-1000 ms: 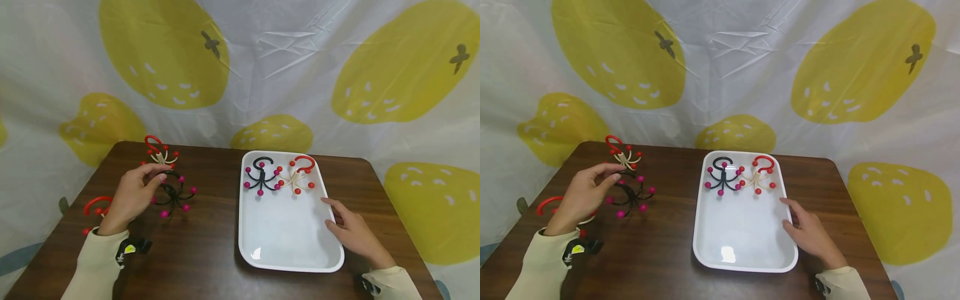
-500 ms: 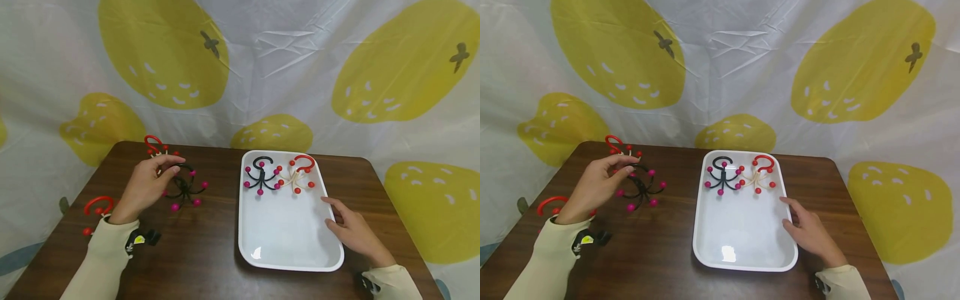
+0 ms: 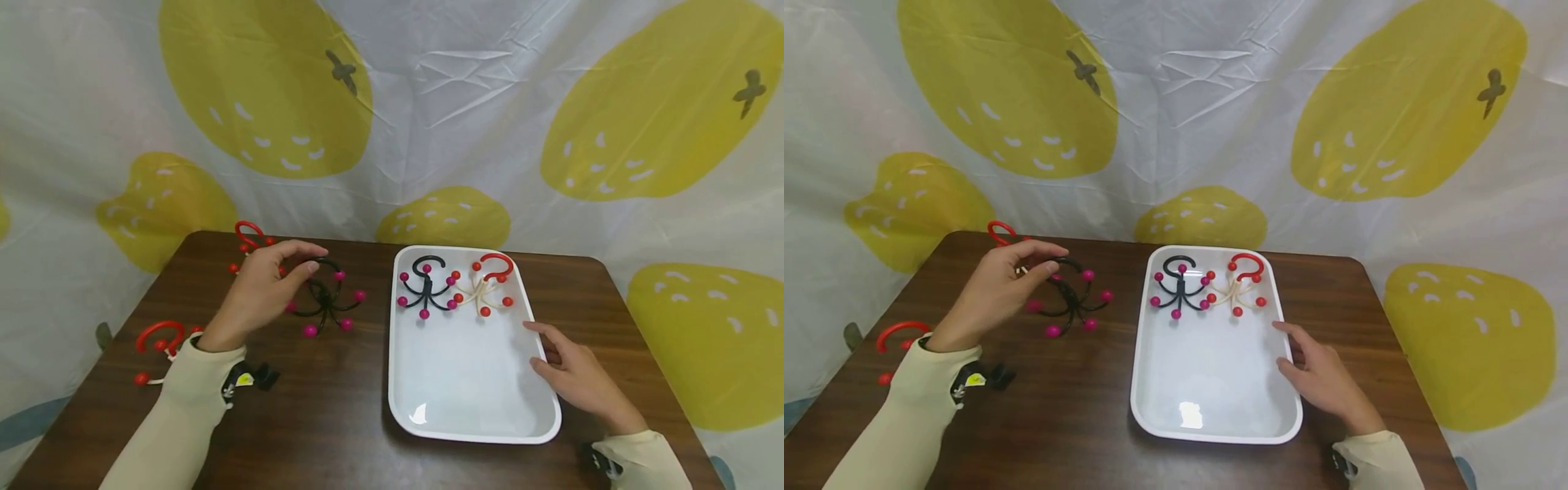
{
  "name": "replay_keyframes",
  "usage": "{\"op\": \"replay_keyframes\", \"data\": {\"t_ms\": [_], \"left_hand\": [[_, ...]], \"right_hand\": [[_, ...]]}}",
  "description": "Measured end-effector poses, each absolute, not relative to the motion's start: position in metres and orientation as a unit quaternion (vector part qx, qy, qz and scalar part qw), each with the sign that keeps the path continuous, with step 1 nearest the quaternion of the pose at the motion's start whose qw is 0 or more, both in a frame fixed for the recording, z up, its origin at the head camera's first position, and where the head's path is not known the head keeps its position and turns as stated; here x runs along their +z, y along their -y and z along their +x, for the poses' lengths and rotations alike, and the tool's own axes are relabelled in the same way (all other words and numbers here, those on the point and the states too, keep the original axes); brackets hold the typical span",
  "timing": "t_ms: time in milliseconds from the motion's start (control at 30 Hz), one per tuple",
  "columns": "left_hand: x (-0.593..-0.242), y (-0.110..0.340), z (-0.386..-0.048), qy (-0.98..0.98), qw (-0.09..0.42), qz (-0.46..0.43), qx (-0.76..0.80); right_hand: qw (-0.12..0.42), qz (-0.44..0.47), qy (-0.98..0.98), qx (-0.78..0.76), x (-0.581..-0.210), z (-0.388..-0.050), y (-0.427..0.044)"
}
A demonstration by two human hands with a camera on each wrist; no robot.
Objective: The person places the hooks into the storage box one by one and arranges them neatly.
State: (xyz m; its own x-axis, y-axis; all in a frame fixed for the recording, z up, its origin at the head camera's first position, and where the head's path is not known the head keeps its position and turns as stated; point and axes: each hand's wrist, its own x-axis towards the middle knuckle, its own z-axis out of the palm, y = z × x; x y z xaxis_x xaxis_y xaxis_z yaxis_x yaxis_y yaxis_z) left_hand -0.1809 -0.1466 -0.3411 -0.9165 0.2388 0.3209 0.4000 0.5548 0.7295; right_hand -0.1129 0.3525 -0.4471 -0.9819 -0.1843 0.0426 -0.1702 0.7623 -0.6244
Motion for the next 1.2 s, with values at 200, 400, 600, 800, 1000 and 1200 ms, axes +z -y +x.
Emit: {"op": "replay_keyframes", "data": {"t_ms": [200, 400, 600, 800, 1000, 1200], "left_hand": [[-0.341, 0.135, -0.186, 0.86, 0.081, -0.195, -0.465], [-0.341, 0.121, -0.191, 0.843, 0.08, -0.214, -0.487], [-0.339, 0.104, -0.193, 0.828, 0.069, -0.236, -0.505], [-0.337, 0.088, -0.195, 0.822, 0.064, -0.244, -0.51], [-0.336, 0.073, -0.198, 0.814, 0.057, -0.255, -0.519], [-0.337, 0.058, -0.199, 0.803, 0.045, -0.272, -0.528]], "right_hand": [[0.018, -0.089, -0.938, -0.333, -0.446, -0.113, -0.351], [0.018, -0.087, -0.937, -0.338, -0.445, -0.114, -0.351], [0.022, -0.081, -0.939, -0.335, -0.443, -0.114, -0.35], [0.028, -0.074, -0.941, -0.328, -0.442, -0.114, -0.349], [0.026, -0.078, -0.938, -0.337, -0.444, -0.114, -0.349], [0.021, -0.08, -0.937, -0.341, -0.444, -0.114, -0.35]]}}
